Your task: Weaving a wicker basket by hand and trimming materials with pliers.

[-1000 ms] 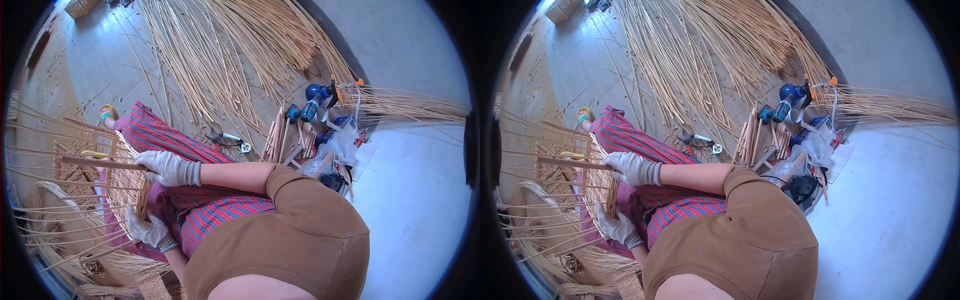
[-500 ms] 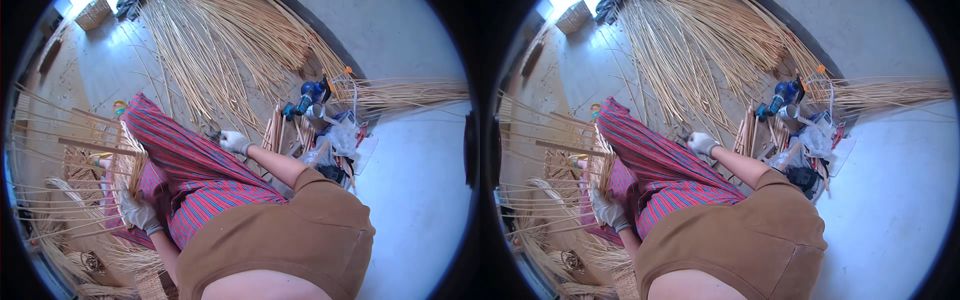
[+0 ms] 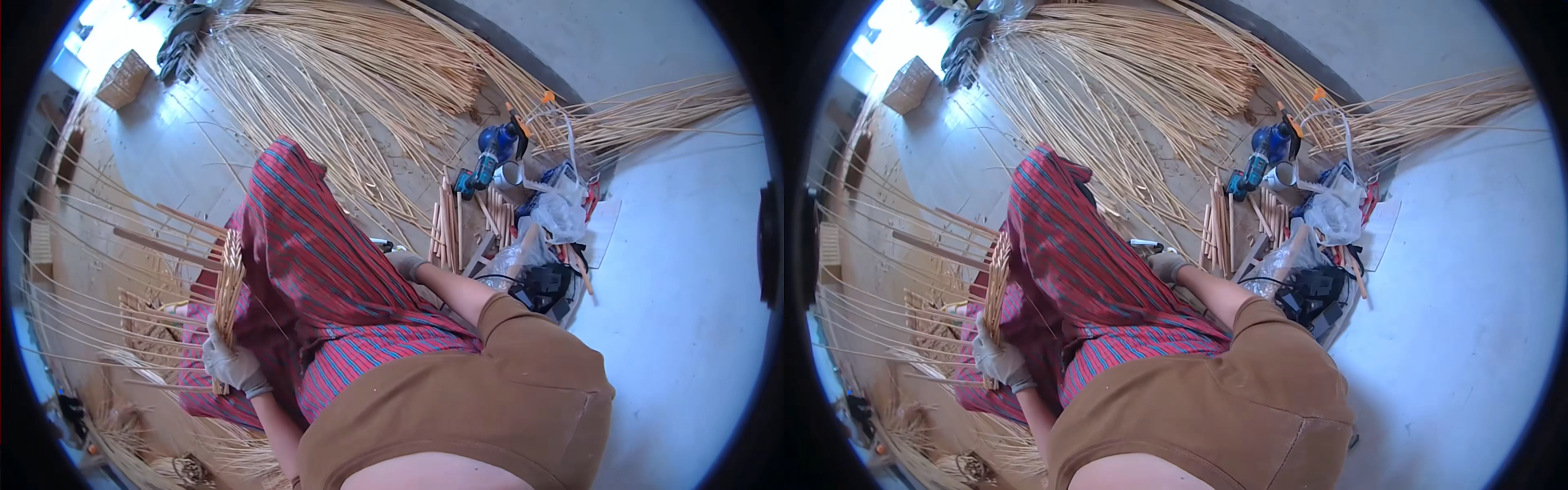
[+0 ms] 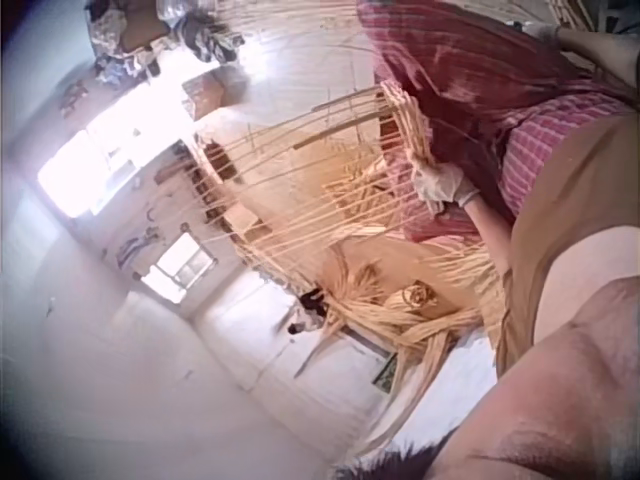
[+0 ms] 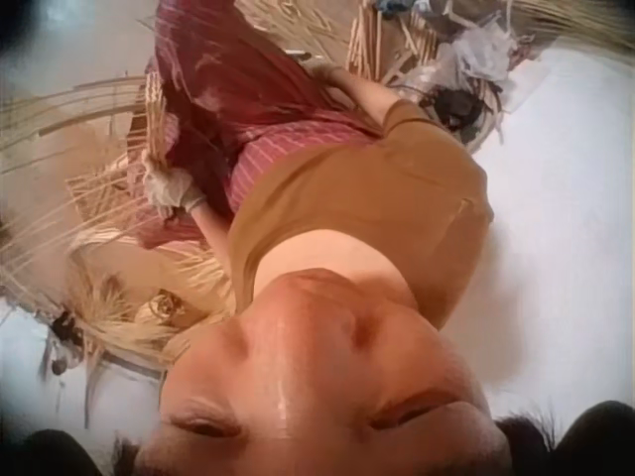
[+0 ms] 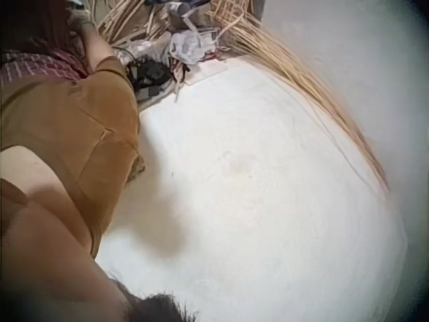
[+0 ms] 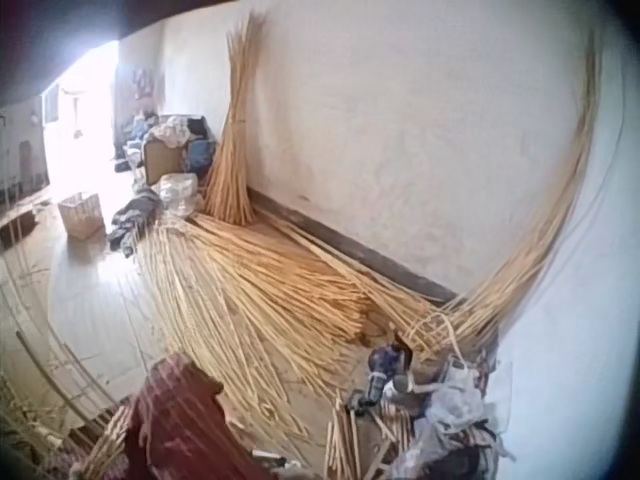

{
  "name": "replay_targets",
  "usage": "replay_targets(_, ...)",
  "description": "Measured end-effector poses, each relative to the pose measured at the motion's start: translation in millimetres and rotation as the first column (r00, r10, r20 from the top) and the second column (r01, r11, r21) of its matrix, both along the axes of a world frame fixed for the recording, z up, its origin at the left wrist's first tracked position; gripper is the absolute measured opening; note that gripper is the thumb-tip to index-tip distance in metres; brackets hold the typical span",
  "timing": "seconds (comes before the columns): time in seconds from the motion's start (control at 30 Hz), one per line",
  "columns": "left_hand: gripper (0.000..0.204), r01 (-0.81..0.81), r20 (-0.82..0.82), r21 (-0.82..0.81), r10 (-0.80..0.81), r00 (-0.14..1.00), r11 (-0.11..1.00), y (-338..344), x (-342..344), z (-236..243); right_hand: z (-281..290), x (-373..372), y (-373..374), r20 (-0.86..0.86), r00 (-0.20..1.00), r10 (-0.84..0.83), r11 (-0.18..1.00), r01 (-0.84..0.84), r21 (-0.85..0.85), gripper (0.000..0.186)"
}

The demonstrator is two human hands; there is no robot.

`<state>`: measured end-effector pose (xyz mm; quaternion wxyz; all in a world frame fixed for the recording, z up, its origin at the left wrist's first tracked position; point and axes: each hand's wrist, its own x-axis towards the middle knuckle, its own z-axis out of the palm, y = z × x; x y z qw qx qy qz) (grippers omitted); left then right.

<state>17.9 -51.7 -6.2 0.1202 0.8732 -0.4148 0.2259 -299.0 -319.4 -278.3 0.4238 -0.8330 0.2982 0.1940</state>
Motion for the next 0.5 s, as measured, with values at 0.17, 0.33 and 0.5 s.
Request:
replay_targets(0.17,0.069,0.054,-0.046,-0.002,-0.054,0.997,0.999,-22,39,-8,20,-25,-20,-0.161,0.927,-0.339,0.941,0.337,-0.039,0.037)
replay_targets(0.33,0.069,0.076,-0.078,-0.046,-0.079,0.994,0.996,-56,104,-7,0,-25,-56,-0.286,0.888,-0.361,0.927,0.376,-0.004,0.031)
replay_targets(0.5,0.077,0.083,-0.245,-0.126,-0.112,0.963,0.989,-81,188,31,-16,-7,-121,-0.200,0.824,-0.530,0.845,0.534,-0.035,0.027)
